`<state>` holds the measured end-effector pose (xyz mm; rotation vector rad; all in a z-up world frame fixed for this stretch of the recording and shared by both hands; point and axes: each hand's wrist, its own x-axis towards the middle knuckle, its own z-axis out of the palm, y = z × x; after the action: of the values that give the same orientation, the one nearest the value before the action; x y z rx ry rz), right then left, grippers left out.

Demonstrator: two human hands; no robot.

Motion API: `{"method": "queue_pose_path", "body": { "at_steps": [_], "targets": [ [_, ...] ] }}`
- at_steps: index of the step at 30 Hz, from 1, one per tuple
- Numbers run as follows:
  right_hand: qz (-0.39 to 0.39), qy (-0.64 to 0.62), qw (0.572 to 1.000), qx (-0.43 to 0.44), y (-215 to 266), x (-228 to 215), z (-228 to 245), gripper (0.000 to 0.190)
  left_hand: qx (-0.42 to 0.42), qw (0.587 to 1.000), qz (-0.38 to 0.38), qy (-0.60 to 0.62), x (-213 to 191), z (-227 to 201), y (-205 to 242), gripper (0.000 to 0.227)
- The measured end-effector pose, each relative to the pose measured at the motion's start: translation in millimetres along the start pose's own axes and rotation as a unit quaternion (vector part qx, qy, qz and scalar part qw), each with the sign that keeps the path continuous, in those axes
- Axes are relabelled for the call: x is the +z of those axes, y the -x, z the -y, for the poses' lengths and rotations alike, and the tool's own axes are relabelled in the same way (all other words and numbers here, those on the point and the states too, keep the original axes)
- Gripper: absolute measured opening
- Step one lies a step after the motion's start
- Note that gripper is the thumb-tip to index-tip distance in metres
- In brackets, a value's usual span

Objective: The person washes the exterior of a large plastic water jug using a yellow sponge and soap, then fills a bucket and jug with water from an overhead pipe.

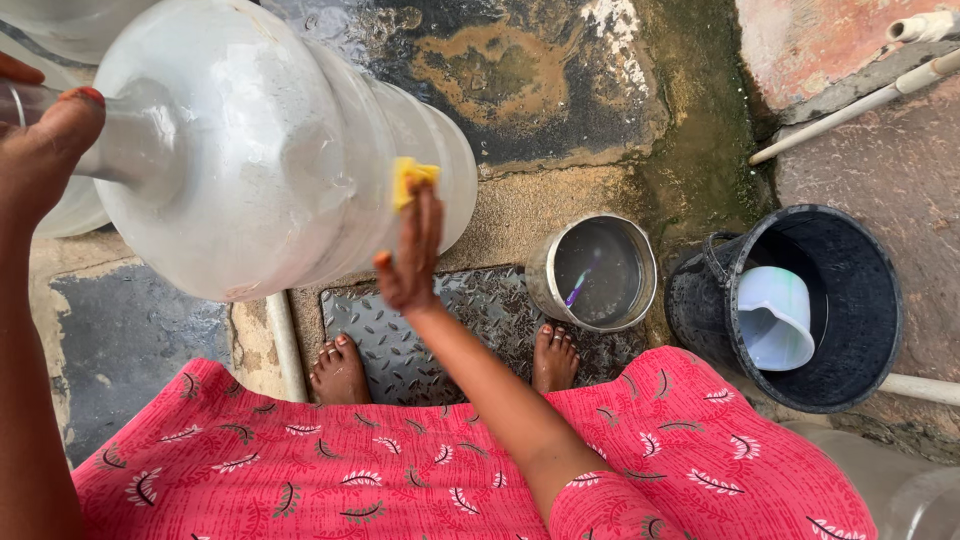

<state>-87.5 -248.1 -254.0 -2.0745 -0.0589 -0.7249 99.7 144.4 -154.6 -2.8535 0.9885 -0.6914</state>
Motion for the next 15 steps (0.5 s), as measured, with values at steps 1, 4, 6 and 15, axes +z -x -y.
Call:
{"method": "queue_pose_path", "body": {
  "at_steps": [1,4,6,15],
  "targets": [
    [-0.024,0.044,0.998,0.033,0.6,5.0,-32.4,0.085,0.025,0.999,-0.011,-0.016,-5.9,-4.4,-1.9,0.011],
    [-0.019,-0.153,0.938,0.309,8.3,9.9,-128.8,0.105,-0.136,0.975,-0.034,0.17,-24.2,-20.1,-9.4,0.02],
    [-0.015,-0.372,0.797,0.475,17.2,7.9,-181.1,0.119,-0.142,0.962,-0.072,0.22,-35.4,-30.9,-11.3,0.018],
    [0.044,-0.423,0.709,0.563,11.0,-22.0,-212.9,0.137,-0.27,0.929,0.002,0.254,-73.7,-47.9,-26.0,0.038]
  ]
}}
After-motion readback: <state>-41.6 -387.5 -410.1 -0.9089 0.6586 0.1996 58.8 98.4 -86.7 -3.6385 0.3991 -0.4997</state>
